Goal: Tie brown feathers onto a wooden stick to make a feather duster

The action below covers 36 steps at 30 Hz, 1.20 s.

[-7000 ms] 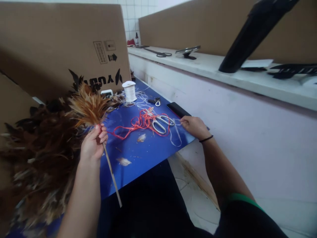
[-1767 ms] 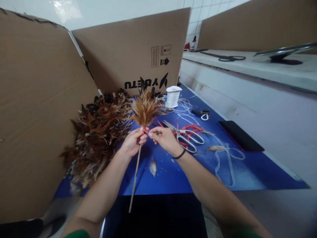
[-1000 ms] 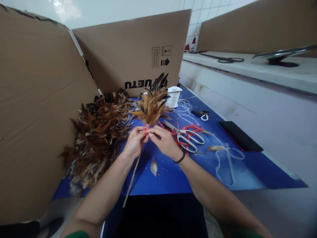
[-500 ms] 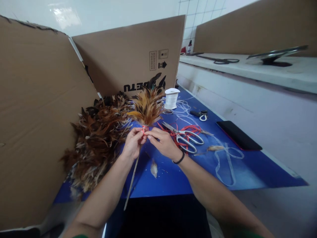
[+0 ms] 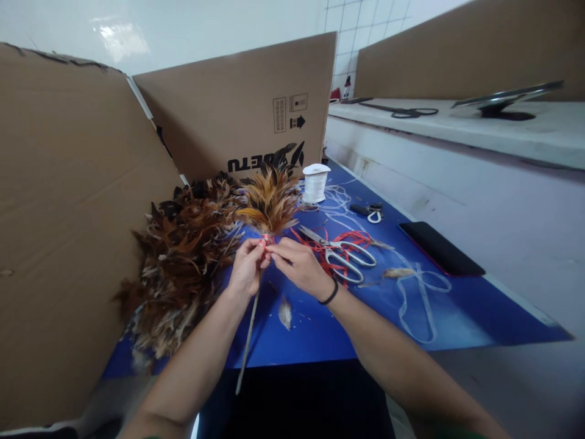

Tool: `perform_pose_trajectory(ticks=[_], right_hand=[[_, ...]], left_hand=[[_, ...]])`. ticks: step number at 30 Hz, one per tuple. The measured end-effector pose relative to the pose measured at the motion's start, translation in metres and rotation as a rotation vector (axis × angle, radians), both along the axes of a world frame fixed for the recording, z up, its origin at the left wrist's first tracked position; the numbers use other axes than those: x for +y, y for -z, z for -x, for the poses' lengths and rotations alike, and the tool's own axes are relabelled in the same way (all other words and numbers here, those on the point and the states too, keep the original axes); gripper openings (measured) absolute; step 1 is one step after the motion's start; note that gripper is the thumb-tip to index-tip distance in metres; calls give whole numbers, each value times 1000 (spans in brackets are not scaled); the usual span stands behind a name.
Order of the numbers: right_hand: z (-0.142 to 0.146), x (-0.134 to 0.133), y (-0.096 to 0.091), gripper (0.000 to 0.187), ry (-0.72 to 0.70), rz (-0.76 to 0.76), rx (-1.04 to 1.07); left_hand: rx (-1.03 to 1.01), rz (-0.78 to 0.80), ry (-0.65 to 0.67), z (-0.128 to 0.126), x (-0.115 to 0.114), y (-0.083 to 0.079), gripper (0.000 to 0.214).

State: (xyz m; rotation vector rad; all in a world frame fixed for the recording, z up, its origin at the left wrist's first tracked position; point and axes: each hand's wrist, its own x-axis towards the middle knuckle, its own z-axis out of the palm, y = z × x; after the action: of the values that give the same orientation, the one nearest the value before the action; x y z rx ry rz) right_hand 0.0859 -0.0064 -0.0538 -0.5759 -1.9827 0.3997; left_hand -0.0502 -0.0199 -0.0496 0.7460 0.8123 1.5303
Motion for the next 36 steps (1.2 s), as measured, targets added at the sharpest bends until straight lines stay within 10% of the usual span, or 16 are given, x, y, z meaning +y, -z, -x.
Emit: perform_pose_trajectory(ticks=[11,25,36], right_hand=[[4,0,6,22,17,-86,-101],[4,4,3,14,25,583,194],[2,11,11,11,56,423,109]], left_hand=[[107,-36,-190,-8,-1,7,33],[152,4,-118,-11,-8,-4,22],[211,34,-107,-10,-6,-4,15]])
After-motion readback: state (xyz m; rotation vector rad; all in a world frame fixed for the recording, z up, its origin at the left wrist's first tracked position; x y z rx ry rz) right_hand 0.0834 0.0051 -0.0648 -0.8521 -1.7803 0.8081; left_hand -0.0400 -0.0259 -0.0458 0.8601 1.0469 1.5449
